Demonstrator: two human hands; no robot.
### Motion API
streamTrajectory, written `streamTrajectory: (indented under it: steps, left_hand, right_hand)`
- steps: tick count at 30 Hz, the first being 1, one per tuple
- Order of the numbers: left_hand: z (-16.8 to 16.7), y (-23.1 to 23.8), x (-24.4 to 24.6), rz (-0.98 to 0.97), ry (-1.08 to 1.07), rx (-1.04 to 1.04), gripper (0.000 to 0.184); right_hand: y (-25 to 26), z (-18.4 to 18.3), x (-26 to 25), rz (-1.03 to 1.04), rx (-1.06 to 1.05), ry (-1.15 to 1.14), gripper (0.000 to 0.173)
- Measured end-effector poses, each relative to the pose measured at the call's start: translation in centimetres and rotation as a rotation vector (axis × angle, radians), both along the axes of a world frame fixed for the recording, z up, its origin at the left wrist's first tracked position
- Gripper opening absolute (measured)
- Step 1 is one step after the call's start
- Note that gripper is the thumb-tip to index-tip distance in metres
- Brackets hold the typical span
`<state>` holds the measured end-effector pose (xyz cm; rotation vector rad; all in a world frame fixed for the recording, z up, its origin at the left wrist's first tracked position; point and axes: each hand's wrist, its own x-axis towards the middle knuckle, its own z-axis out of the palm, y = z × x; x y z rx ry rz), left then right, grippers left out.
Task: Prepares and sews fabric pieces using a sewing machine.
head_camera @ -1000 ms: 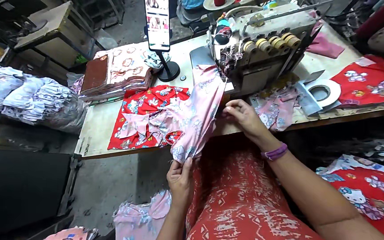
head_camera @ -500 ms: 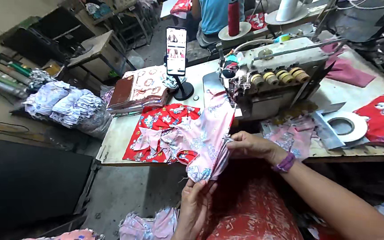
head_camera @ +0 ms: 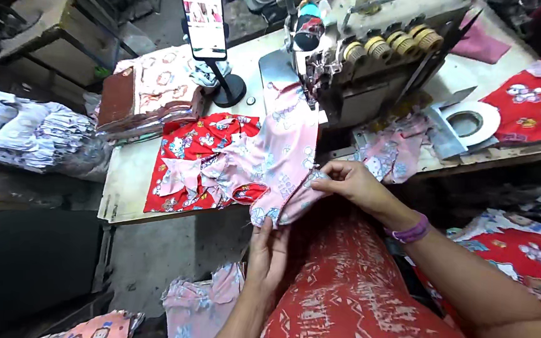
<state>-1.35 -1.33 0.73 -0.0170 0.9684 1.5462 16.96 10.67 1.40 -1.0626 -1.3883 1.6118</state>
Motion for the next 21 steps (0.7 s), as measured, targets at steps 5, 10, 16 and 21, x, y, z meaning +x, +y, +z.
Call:
streamTrajectory:
  steps: [5, 10, 16, 21]
  left_hand:
    - [-1.1, 1.6, 2.5, -0.388, -0.468, 0.153, 0.064]
    - [0.6, 3.6, 2.1, -0.030, 0.314, 0.162, 0.014]
    - [-1.0, 2.5, 2.8, 0.061, 0.414, 0.092, 0.022]
    - [-0.9, 2.4, 2.5, 0.049, 0.358, 0.037, 0.017]
  right_hand:
    - [-1.0, 1.4, 0.4, -0.047, 0.085, -0.032, 0.014]
    - [-0.3, 1.5, 2.4, 0.052, 0.075, -0.125, 0.022]
    - [3.9, 0.2, 0.1, 0.122, -0.103, 0.006, 0.032]
    - [5.0, 0.1, -2.2, -0.254, -0.291, 0.395, 0.007]
